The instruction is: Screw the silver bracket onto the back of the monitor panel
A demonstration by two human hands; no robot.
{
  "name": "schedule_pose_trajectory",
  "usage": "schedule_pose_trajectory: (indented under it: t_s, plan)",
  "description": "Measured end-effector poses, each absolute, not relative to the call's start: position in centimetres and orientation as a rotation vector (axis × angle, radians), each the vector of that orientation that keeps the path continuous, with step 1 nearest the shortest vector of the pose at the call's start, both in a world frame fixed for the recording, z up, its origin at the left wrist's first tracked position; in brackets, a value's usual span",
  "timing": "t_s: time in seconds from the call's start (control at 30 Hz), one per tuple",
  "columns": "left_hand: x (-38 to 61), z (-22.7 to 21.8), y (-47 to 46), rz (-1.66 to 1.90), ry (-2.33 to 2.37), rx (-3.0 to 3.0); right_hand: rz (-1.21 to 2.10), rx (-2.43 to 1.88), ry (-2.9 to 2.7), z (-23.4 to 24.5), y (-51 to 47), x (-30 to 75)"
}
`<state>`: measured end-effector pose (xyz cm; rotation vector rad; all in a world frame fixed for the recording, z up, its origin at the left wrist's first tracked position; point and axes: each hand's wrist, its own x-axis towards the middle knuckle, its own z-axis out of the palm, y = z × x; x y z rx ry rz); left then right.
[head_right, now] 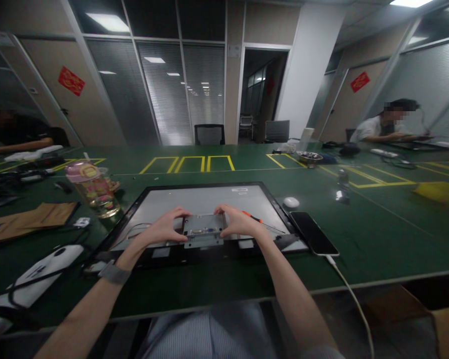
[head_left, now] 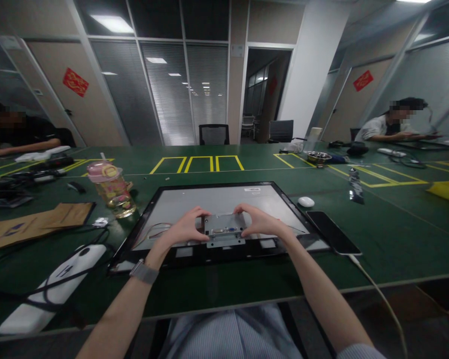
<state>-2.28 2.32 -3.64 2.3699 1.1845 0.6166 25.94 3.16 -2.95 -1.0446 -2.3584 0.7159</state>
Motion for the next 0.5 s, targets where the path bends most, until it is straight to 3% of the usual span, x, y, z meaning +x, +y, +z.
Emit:
schedule_pose_trajectory:
  t_s: [0.5]
  plan:
    - [-2.05, -3.47, 1.93, 0.604, 1.193, 2.372, 0.713, -1.047, -2.414, -2.80, 3.12, 26.06]
